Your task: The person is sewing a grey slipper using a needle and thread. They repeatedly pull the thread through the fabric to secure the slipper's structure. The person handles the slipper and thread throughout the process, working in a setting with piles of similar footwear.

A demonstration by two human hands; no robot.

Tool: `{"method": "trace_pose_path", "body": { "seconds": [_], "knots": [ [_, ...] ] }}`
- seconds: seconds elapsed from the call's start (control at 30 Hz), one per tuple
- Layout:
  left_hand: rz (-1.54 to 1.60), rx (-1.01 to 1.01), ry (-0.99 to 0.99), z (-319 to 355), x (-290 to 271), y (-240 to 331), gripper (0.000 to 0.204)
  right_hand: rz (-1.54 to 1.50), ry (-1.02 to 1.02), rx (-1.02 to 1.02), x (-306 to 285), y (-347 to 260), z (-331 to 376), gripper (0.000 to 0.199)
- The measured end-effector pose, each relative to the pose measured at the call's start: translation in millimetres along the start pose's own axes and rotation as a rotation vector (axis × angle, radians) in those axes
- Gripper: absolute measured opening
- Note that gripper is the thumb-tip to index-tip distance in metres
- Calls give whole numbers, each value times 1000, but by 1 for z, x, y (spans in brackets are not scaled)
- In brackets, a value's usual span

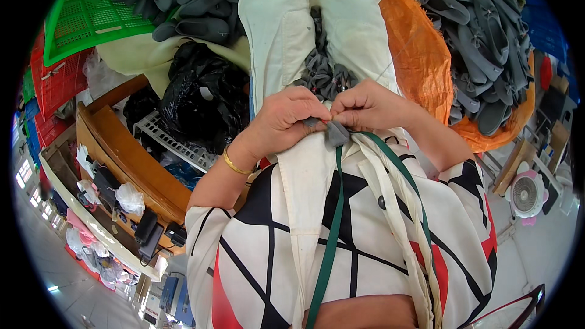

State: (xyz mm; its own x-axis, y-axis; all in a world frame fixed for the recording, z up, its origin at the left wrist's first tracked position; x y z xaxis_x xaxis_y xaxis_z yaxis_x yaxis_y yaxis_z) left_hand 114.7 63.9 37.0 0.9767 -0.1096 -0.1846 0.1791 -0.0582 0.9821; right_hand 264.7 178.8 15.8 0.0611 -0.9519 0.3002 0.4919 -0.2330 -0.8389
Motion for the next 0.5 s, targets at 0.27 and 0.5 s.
{"method": "trace_pose_path", "body": {
  "seconds": [0.27,0.5],
  "knots": [
    [202,-266,54,1,-4,-14,16,-183,71,43,-10,2,-3,20],
    [178,-248,45,1,0,-12,15,-12,103,16,-5,-5,-8,34]
  ]
}}
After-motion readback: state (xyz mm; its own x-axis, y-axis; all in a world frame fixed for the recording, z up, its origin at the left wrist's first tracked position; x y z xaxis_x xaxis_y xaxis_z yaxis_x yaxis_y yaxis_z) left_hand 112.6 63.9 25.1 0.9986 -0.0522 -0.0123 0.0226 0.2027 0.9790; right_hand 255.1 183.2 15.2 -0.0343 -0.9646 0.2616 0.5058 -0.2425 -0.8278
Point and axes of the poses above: each hand's wrist, its own z-axis away from the middle knuckle, its own x-axis out of the palm, y = z × x, the point moved 4 cm from there along -z, towards the middle knuckle, and after that the axes turned 5 degrees about -y, right-handed, at the moved point
